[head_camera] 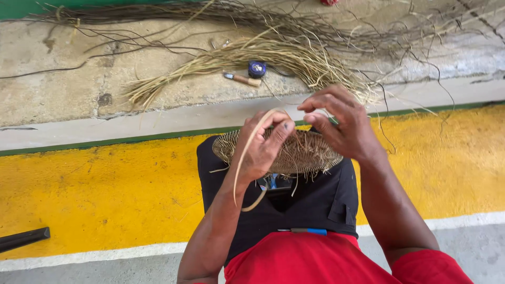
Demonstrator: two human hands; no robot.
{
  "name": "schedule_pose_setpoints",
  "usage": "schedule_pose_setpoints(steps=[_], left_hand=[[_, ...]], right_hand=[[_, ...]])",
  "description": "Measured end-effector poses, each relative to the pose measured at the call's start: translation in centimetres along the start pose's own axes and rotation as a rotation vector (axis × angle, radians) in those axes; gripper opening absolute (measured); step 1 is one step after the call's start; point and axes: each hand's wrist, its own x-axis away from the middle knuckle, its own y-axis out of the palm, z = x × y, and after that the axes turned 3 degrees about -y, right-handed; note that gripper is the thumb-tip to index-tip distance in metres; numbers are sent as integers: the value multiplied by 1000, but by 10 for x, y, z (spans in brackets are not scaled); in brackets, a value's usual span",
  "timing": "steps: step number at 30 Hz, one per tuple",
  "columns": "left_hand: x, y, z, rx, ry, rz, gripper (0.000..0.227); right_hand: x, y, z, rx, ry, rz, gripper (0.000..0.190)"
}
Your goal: The recorder is weaving a basket or circular mat using dried plant fibers and a small hand tool.
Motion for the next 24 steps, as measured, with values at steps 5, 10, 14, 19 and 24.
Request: schedule_pose_setpoints(steps=[5,10,14,19,24], left_hand=[[-7,4,-2,206,-97,119,28],[-18,8,-8,140,50,94,30],[-22,20,-15,-378,175,75,26],[-13,26,-4,-505,174,99,19],[-11,32,1,-576,191,82,16]], right_hand=[[10,-10,-8,102,-117,-163,35],[37,-7,40,-67,24,95,20],[8,-25,69,-238,-42,375,24],[-28,-32,65,-284,-107,371,33],[-47,-44,76,-232,-113,299,33]])
